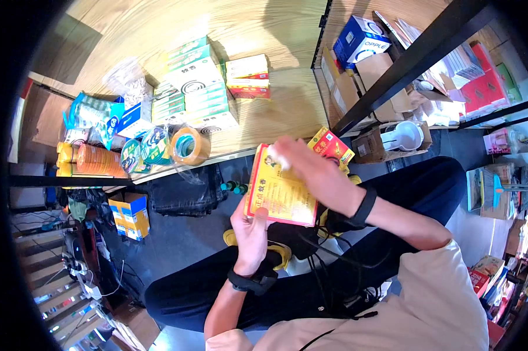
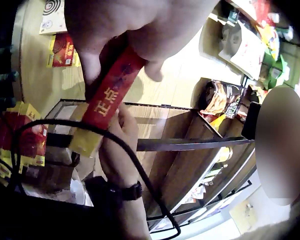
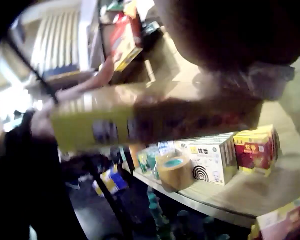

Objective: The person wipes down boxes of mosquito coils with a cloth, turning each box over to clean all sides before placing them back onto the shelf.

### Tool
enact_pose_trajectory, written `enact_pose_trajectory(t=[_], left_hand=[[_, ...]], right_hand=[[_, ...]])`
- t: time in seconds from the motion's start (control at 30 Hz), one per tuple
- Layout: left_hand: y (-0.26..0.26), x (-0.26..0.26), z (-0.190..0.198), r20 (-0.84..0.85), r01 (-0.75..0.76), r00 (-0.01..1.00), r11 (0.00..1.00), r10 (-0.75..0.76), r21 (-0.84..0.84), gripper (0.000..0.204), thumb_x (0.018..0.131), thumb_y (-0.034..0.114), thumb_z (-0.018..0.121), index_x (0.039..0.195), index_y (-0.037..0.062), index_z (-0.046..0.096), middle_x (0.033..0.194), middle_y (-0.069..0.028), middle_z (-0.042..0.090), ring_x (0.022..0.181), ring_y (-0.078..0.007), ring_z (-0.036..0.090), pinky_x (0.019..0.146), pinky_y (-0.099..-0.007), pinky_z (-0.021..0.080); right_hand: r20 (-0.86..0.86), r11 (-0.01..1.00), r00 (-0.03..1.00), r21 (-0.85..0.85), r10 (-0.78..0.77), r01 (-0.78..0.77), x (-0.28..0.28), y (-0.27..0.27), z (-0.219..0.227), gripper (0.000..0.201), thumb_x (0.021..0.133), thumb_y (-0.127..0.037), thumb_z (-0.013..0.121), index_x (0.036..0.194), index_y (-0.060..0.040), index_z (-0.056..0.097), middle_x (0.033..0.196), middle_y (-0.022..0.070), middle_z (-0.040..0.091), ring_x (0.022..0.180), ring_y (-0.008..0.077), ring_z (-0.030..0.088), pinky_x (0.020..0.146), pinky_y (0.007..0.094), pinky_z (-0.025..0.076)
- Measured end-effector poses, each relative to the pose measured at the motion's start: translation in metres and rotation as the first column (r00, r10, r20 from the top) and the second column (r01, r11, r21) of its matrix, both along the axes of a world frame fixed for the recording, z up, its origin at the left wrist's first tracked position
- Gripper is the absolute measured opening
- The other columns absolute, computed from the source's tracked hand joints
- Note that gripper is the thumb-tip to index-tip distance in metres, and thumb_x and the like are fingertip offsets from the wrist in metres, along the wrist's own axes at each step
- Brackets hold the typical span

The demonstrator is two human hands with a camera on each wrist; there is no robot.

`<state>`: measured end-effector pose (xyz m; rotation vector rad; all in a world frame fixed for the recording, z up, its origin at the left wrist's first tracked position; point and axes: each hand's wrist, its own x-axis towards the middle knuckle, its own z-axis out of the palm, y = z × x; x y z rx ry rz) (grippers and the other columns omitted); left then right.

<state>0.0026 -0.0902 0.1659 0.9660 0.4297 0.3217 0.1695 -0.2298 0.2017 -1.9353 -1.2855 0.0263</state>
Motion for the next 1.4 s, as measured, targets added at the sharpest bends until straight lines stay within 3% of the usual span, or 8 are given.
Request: enact_pose_trajectory(t=[0.2, 0.37, 0.5, 0.6, 0.7, 0.87, 1.03, 1.4], left_hand=[[0.018, 0.009, 0.017, -0.104, 0.005, 0.994, 0.977, 0.018, 0.211, 0.045, 0.092, -0.003, 0.071, 0.134, -0.0039, 0.055, 0.120, -0.0071, 0.068, 0.104, -0.0098, 0.063, 0.091, -0.0265, 0.052], [0.019, 0.012, 0.015, -0.077, -0.122, 0.989, 0.991, 0.127, 0.062, 0.043, 0.092, -0.004, 0.070, 0.130, 0.0003, 0.050, 0.120, -0.0100, 0.067, 0.108, -0.0129, 0.065, 0.094, -0.0281, 0.054], [0.012, 0.015, 0.005, -0.215, -0.213, 0.951, 0.975, 0.222, 0.063, 0.049, 0.093, 0.001, 0.072, 0.133, 0.0027, 0.044, 0.123, -0.0110, 0.064, 0.106, -0.0134, 0.065, 0.088, -0.0297, 0.057], [0.011, 0.012, -0.015, -0.330, -0.277, 0.900, 0.959, 0.283, 0.066, 0.045, 0.099, 0.005, 0.066, 0.136, 0.0025, 0.040, 0.130, -0.0135, 0.060, 0.112, -0.0186, 0.065, 0.089, -0.0319, 0.057], [0.011, 0.009, -0.031, -0.186, -0.170, 0.970, 0.984, 0.159, -0.044, 0.061, 0.100, 0.009, 0.065, 0.148, 0.0048, 0.028, 0.138, -0.0116, 0.052, 0.128, -0.0191, 0.052, 0.109, -0.0341, 0.042], [0.013, -0.001, -0.028, -0.117, -0.004, 0.993, 0.961, -0.029, -0.277, 0.063, 0.108, 0.036, 0.050, 0.160, 0.0234, 0.018, 0.144, -0.0081, 0.045, 0.134, -0.0220, 0.047, 0.111, -0.0449, 0.041], [0.010, 0.011, 0.015, 0.100, 0.197, 0.980, 0.860, -0.170, -0.470, 0.079, 0.101, 0.061, 0.044, 0.163, 0.0198, 0.017, 0.144, -0.0201, 0.050, 0.130, -0.0351, 0.054, 0.105, -0.0502, 0.049], [0.005, 0.017, 0.011, 0.122, 0.192, 0.981, 0.773, -0.148, -0.605, 0.082, 0.098, 0.072, 0.037, 0.163, 0.0256, 0.016, 0.157, -0.0255, 0.038, 0.140, -0.0480, 0.043, 0.111, -0.0620, 0.040]], right_hand=[[-0.737, 0.995, 0.669, -0.074, -0.096, 0.060, 0.030, -0.022, 0.006, 0.043, 0.099, -0.024, 0.065, 0.130, 0.0050, 0.058, 0.106, 0.0164, 0.071, 0.093, 0.0183, 0.067, 0.082, 0.0319, 0.051], [-0.483, 0.989, 0.870, -0.144, -0.095, 0.028, 0.026, -0.021, 0.008, 0.043, 0.100, -0.026, 0.065, 0.128, 0.0064, 0.059, 0.106, 0.0189, 0.071, 0.096, 0.0245, 0.069, 0.083, 0.0349, 0.052], [-0.587, 0.984, 0.791, -0.140, -0.172, 0.109, 0.020, -0.018, 0.010, 0.042, 0.100, -0.024, 0.064, 0.128, 0.0066, 0.059, 0.108, 0.0208, 0.071, 0.100, 0.0275, 0.069, 0.085, 0.0369, 0.052], [-0.490, 0.975, 0.843, -0.141, -0.221, 0.173, 0.013, -0.017, -0.007, 0.038, 0.103, -0.019, 0.061, 0.133, 0.0028, 0.058, 0.107, 0.0128, 0.069, 0.089, 0.0119, 0.064, 0.082, 0.0294, 0.052], [-0.656, 0.988, 0.739, -0.117, -0.153, 0.101, -0.016, -0.014, -0.003, 0.035, 0.101, -0.014, 0.059, 0.132, 0.0007, 0.059, 0.118, 0.0180, 0.069, 0.108, 0.0292, 0.068, 0.095, 0.0379, 0.051], [-0.719, 0.991, 0.686, 0.033, 0.113, -0.128, -0.051, -0.011, 0.042, 0.037, 0.102, -0.010, 0.054, 0.139, -0.0036, 0.055, 0.127, 0.0165, 0.065, 0.114, 0.0298, 0.066, 0.098, 0.0390, 0.050], [-0.318, 0.899, 0.843, 0.088, 0.434, -0.430, -0.079, -0.010, 0.036, 0.064, 0.090, -0.003, 0.062, 0.151, -0.0044, 0.043, 0.156, 0.0191, 0.041, 0.143, 0.0348, 0.043, 0.116, 0.0438, 0.039], [-0.291, 0.916, 0.872, 0.204, 0.395, -0.347, -0.076, -0.020, 0.021, 0.041, 0.091, -0.003, 0.068, 0.132, -0.0044, 0.064, 0.122, 0.0103, 0.058, 0.112, 0.0255, 0.059, 0.094, 0.0338, 0.048]])
